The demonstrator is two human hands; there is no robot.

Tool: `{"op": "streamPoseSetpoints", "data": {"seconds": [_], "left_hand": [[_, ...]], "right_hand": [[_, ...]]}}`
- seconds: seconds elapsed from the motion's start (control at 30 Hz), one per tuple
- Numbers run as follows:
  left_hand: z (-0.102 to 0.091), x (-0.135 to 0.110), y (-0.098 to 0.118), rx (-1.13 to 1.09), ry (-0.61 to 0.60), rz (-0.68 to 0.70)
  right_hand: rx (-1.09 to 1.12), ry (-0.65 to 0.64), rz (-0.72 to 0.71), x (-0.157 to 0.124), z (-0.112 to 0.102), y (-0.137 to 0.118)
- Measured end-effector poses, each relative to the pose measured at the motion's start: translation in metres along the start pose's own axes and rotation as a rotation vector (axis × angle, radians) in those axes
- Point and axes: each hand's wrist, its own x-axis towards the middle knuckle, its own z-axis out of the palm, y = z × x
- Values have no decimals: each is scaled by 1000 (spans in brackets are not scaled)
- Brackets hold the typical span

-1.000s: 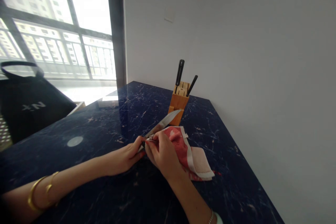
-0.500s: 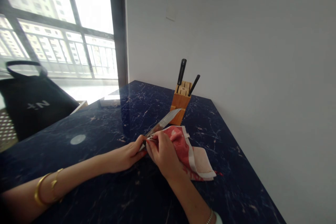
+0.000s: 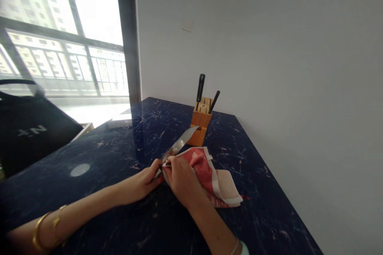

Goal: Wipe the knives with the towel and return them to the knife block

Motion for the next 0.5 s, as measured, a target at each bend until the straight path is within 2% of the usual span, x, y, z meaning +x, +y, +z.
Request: {"op": "streamPoseSetpoints", "data": {"seconds": [0.23,0.5], "left_hand": [[3,1,-7,-55,35,30],[4,2,-10,-35,22,7]], "right_hand": [[186,129,138,-1,7,-3],[154,68,112,-3,4,-8]]}}
